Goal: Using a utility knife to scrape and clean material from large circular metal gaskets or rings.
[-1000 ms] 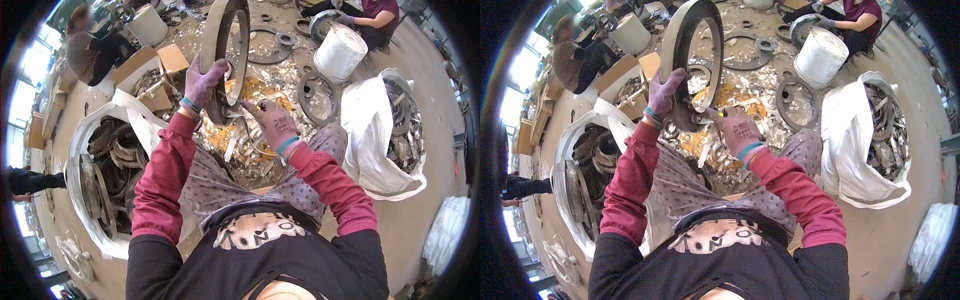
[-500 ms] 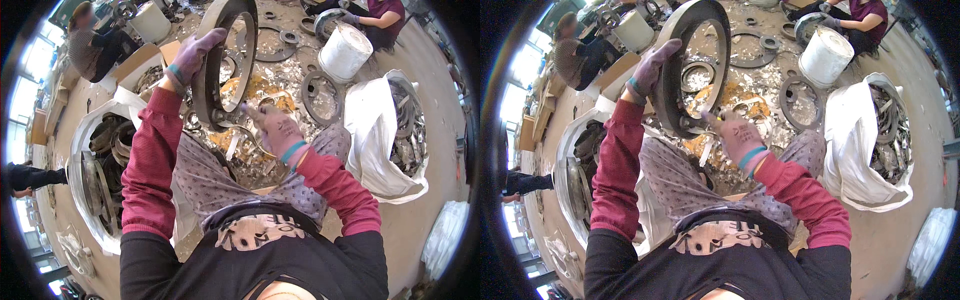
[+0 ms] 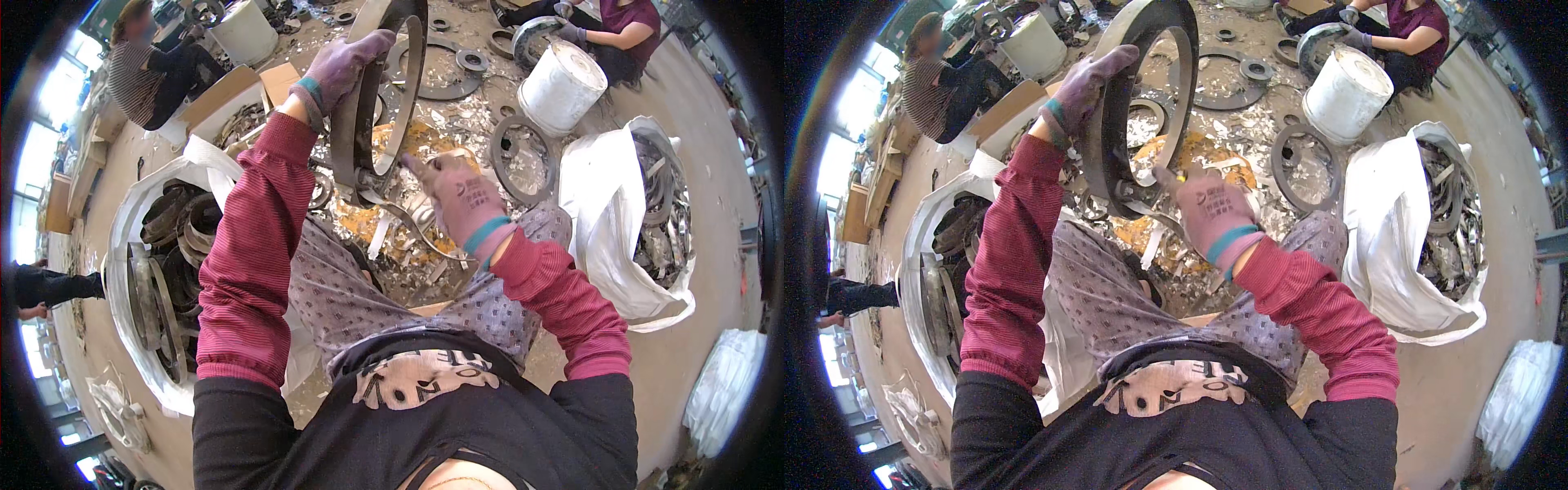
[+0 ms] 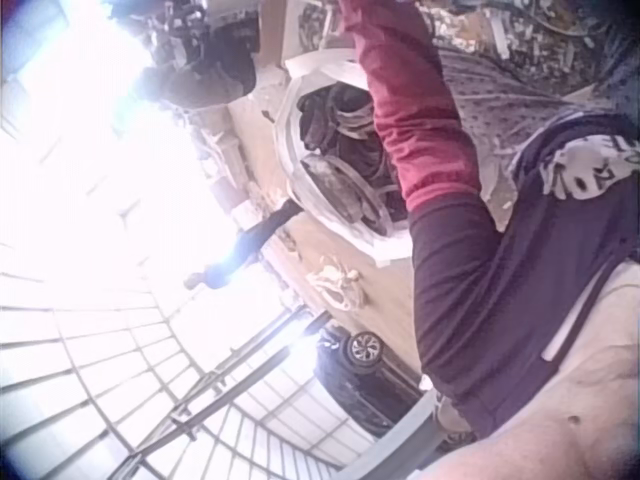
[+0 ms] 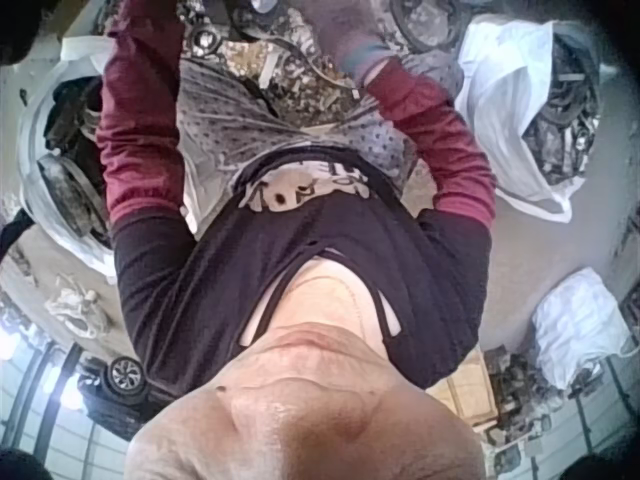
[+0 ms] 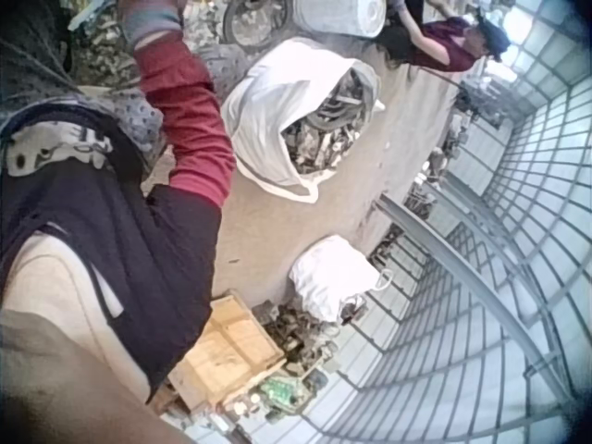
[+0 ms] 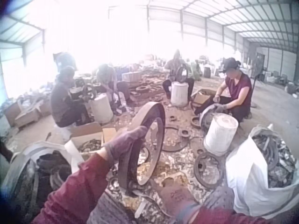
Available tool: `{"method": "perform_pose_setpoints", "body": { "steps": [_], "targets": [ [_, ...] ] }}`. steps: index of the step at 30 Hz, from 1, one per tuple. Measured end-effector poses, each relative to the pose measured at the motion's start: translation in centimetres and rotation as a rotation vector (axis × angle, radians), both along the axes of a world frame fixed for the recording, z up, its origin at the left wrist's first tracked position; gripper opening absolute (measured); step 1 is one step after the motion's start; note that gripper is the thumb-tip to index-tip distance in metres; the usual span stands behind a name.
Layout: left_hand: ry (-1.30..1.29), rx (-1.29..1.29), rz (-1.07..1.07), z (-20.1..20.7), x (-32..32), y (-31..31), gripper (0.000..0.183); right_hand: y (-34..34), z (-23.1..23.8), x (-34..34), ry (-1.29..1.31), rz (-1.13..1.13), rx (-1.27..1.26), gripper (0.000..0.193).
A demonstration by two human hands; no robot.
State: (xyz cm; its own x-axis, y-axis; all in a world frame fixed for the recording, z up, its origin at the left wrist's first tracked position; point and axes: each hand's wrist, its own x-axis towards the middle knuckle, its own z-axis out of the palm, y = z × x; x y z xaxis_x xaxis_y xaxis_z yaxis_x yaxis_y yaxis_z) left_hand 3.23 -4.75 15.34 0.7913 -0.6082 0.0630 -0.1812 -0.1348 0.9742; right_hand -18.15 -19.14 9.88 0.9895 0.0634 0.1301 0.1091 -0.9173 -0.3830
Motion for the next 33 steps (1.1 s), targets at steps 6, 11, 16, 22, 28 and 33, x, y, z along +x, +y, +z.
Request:
{"method": "perform_pose_setpoints", "body": {
  "steps": [6,11,16,22,28,33],
  "targets": [
    [-0.553,0.212,-0.096,0.5,0.1,0.7,0.036,-0.2,2.5,0.1,0.068,0.04,-0.194,0.055],
    [-0.661,0.198,-0.085,0.3,0.2,-0.1,0.029,-0.4,3.3,0.4,0.137,-0.023,-0.202,0.07],
    [-0.87,0.278,-0.125,-0.2,1.5,-0.1,0.029,-0.6,2.4,0.8,0.249,0.027,-0.233,0.068],
    [-0.285,0.203,-0.021,0.0,0.9,-0.7,0.029,-0.6,1.4,0.4,0.032,0.138,-0.336,0.071],
    [-0.496,0.191,-0.069,-0.2,1.6,-0.2,0.03,-0.8,-0.5,0.6,0.156,0.099,-0.282,0.07],
    [-0.458,0.101,-0.053,-1.1,2.3,0.5,0.037,-0.7,0.1,0.6,0.048,0.057,-0.162,0.07]
  ]
}}
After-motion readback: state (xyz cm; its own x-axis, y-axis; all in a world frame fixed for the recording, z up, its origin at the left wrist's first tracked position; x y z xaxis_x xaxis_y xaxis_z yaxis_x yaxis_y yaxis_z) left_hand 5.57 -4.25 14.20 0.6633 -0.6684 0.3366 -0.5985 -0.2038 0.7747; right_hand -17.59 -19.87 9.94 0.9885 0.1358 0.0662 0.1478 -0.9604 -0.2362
